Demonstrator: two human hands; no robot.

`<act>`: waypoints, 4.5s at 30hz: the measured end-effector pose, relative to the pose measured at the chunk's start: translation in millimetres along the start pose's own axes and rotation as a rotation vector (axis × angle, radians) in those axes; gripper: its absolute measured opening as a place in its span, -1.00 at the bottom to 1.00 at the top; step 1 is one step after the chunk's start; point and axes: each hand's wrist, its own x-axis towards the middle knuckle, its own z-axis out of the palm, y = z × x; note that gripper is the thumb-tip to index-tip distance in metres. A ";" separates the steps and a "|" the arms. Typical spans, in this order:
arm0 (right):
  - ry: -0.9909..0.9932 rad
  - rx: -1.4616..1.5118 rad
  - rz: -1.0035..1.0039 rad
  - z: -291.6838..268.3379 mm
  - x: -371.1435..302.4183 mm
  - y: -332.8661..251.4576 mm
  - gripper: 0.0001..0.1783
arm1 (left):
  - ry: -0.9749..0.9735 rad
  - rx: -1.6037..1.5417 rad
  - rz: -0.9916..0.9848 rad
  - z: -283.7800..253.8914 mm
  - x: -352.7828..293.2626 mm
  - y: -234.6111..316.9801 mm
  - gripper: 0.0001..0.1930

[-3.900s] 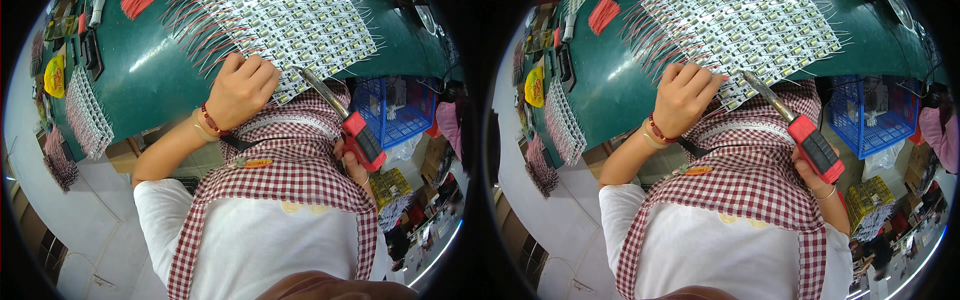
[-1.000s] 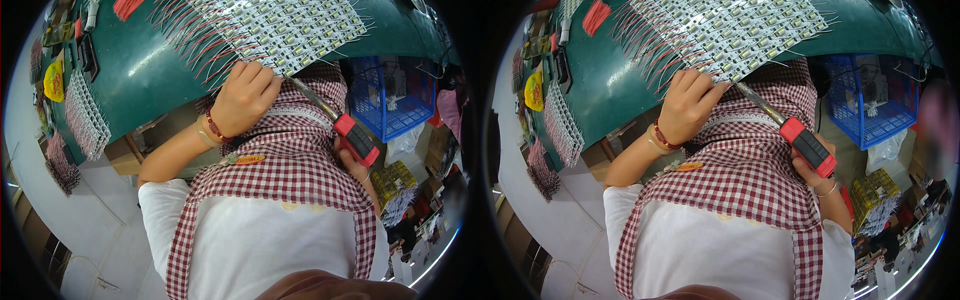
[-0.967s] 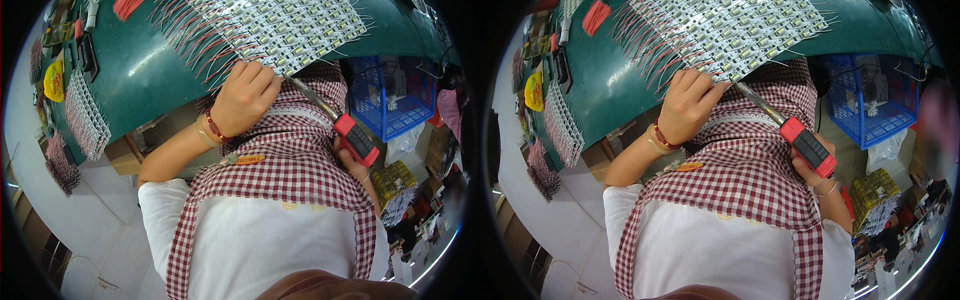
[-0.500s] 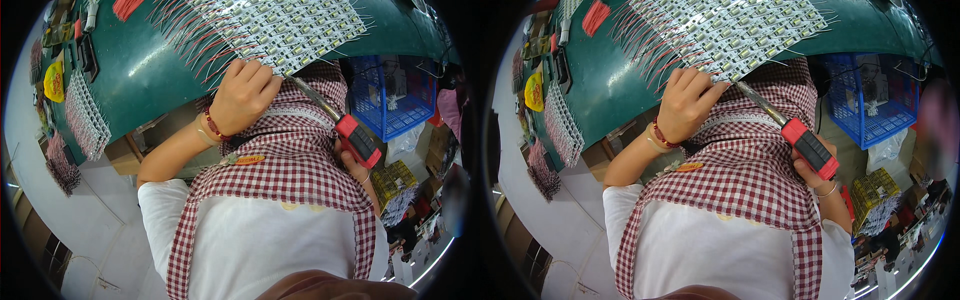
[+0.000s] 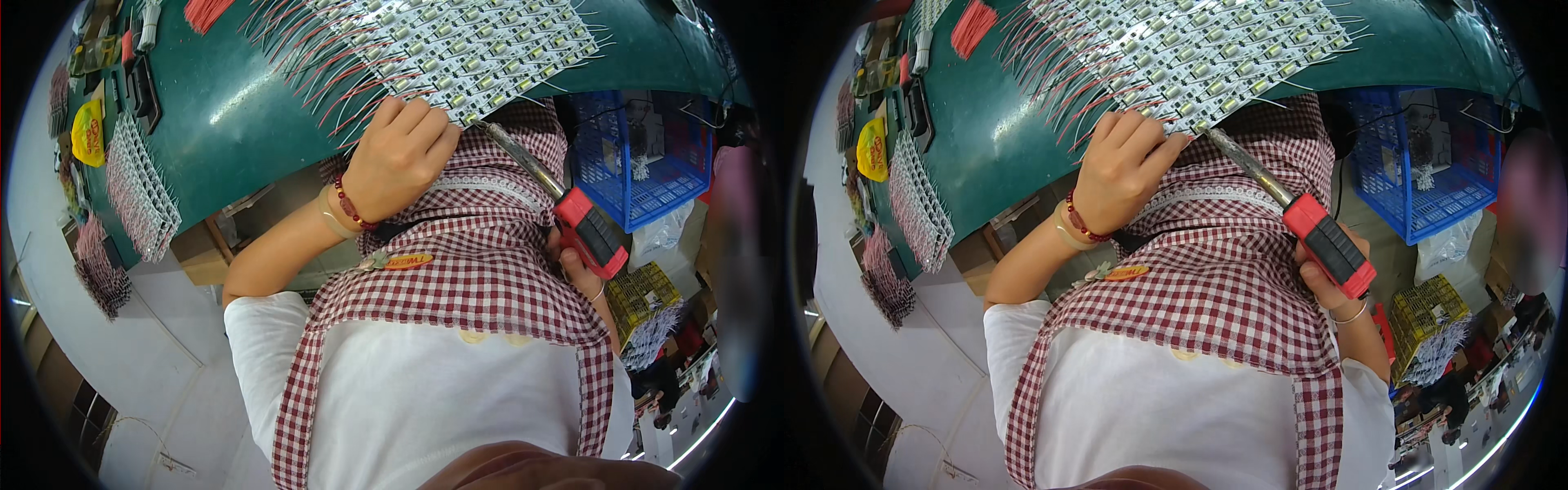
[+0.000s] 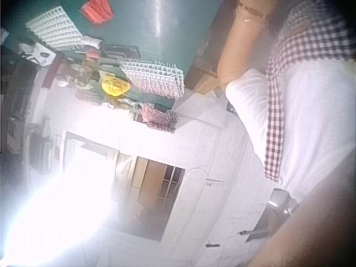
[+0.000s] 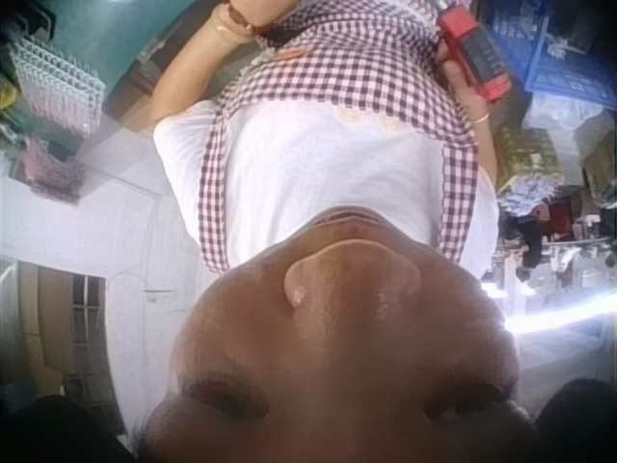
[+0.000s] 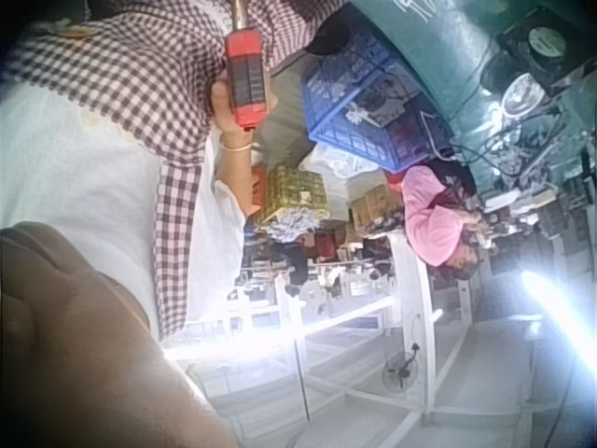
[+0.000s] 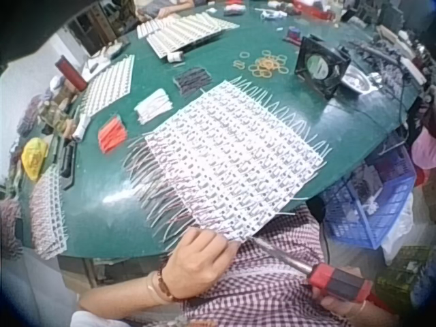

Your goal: Soldering electrical connections on LED strips using a handheld soldering tool.

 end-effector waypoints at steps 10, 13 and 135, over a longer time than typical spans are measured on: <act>0.110 0.072 -0.003 3.6 0.8 1.6 -0.49 | 0.018 0.106 -0.126 -9.7 -8.0 2.7 -0.82; 0.169 0.197 -0.016 3.1 8.3 -1.0 -0.41 | -0.014 0.106 -0.266 -30.7 -20.3 1.4 -0.87; 0.052 1.168 -0.286 57.1 201.2 -45.0 -0.64 | -0.361 0.019 -0.656 -25.0 85.8 -223.5 -0.81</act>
